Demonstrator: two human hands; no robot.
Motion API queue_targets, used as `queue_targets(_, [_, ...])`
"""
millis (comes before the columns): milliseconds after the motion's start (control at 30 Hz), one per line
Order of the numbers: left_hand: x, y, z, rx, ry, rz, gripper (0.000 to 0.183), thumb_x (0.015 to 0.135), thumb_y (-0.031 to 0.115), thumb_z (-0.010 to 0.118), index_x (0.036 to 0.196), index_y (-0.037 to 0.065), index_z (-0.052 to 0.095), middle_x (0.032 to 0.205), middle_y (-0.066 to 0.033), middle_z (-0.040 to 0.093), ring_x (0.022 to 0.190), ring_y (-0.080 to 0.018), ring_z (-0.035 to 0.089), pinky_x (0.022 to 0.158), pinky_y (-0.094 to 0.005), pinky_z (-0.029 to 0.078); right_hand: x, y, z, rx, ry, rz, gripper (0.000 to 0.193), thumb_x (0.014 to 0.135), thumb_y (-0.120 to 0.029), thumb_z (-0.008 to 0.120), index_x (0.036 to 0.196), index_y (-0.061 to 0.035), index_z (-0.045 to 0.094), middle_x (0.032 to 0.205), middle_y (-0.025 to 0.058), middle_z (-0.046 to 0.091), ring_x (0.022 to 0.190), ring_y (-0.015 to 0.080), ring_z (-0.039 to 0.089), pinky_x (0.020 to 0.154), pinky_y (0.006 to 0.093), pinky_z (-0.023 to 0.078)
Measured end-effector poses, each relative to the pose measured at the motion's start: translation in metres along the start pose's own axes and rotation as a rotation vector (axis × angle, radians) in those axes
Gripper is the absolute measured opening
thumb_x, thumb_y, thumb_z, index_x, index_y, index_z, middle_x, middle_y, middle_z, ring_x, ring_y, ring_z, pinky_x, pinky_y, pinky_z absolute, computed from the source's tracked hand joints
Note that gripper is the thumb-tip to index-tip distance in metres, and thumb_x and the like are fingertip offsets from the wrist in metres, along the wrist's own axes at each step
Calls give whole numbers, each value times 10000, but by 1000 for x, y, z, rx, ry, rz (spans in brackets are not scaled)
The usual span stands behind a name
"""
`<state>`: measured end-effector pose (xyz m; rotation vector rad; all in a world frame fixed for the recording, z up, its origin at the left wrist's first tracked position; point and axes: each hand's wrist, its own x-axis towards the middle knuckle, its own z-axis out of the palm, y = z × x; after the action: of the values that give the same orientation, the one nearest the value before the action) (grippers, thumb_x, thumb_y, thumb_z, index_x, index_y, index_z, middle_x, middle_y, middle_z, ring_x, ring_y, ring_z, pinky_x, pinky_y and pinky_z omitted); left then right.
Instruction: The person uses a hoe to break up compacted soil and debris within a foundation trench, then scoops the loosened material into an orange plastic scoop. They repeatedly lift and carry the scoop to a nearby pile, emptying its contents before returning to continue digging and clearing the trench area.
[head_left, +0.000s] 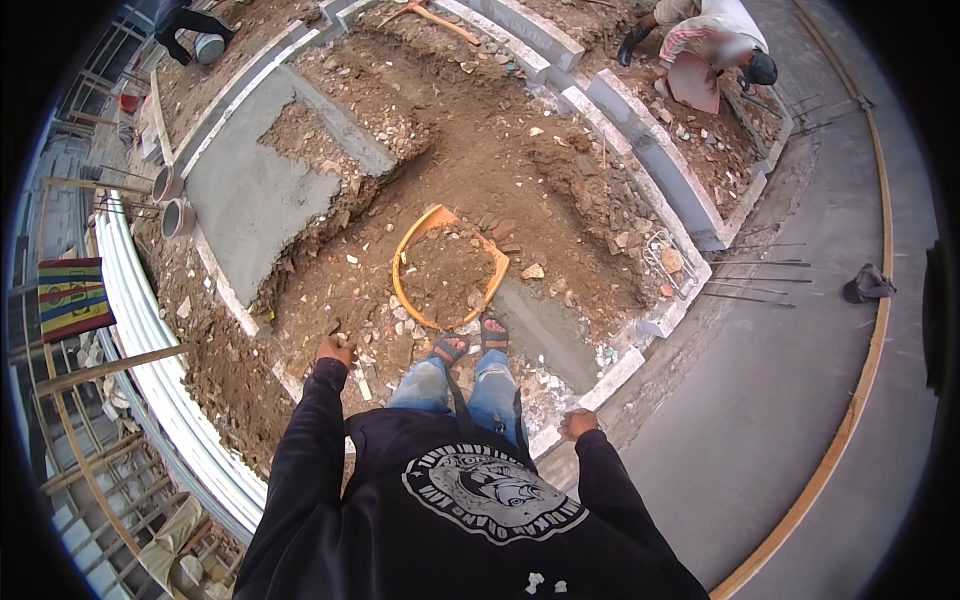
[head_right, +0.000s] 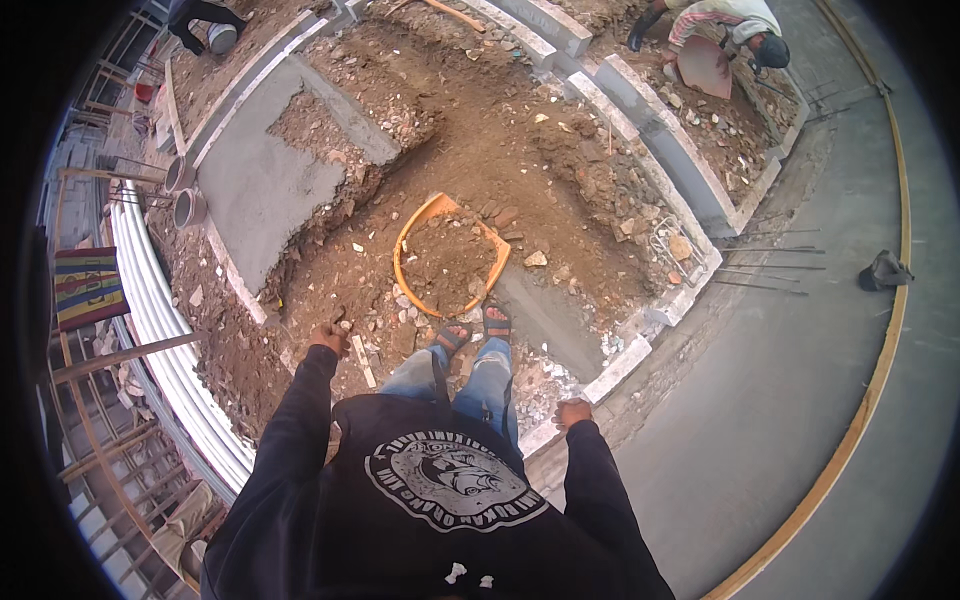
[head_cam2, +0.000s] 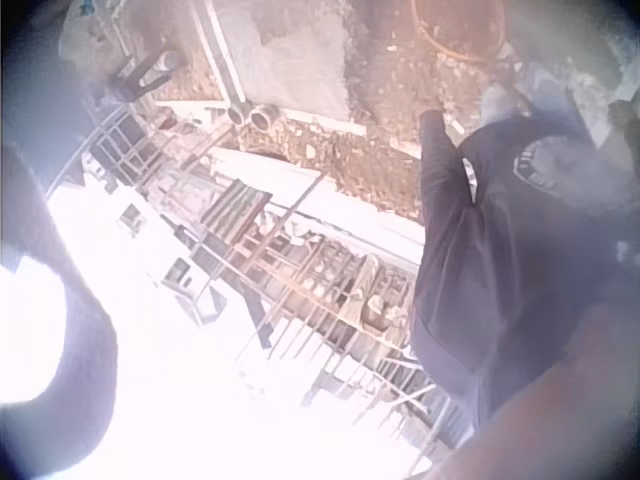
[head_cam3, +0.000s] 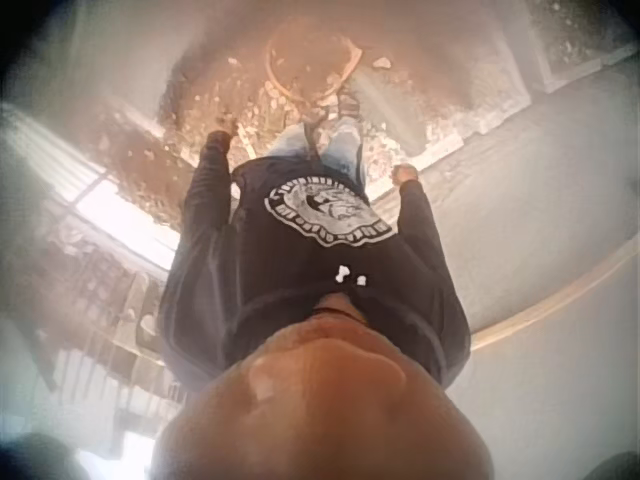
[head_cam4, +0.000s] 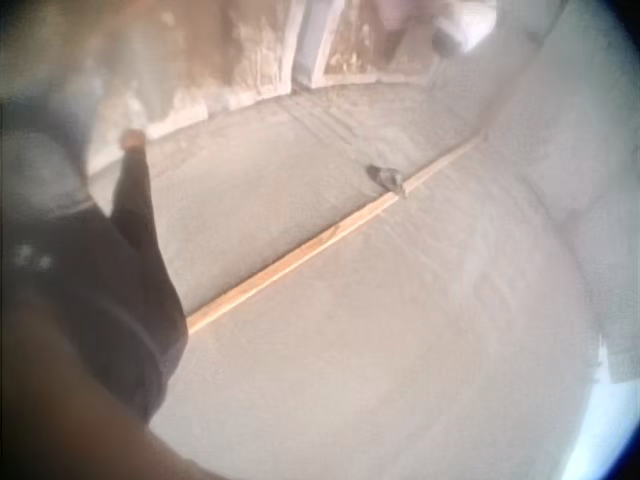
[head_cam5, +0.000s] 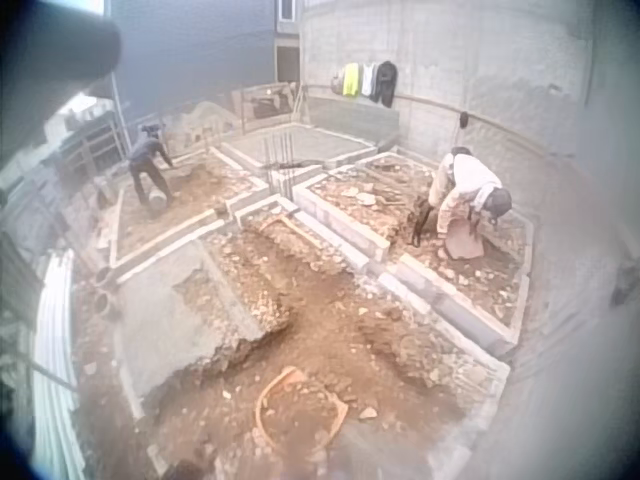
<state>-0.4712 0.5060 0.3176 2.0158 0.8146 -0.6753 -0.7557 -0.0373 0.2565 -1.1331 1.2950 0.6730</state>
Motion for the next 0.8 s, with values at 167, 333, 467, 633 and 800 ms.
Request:
queue_targets(167, [-3,-23,-8,224,78,-133,236,846,187,657,844,-37,581,664,-143,665,572,-216,670,533,-344,540,120,-81,-5,-63,-41,-191,111,862,-132,547,939,-68,595,812,108,648,664,295,669,500,396,537])
queue_targets(333, [6,-32,28,306,56,-196,264,822,233,687,817,-9,581,667,-134,658,590,-229,662,576,-348,522,135,-152,50,-72,-33,-197,165,849,-24,527,1011,-47,538,784,98,621,592,208,629,474,337,521])
queue_targets(467, [94,-41,70,472,105,-17,282,789,284,687,835,23,590,741,-179,656,766,-345,656,718,-420,505,180,-133,101,-186,-173,-184,134,872,-62,544,1003,-35,558,791,91,623,589,201,628,472,318,513])
queue_targets(633, [219,-20,127,682,136,168,249,792,268,678,870,45,597,787,-183,663,797,-335,663,738,-413,509,282,-69,150,-408,-136,-10,200,917,-205,567,1038,-49,596,842,90,649,608,188,641,485,319,513])
queue_targets(800, [347,-21,160,520,122,129,338,860,295,627,1088,48,595,1006,-175,682,958,-316,654,838,-357,497,373,-49,217,-162,-168,73,529,904,-510,543,1150,-42,575,1013,94,645,833,210,644,697,384,518])
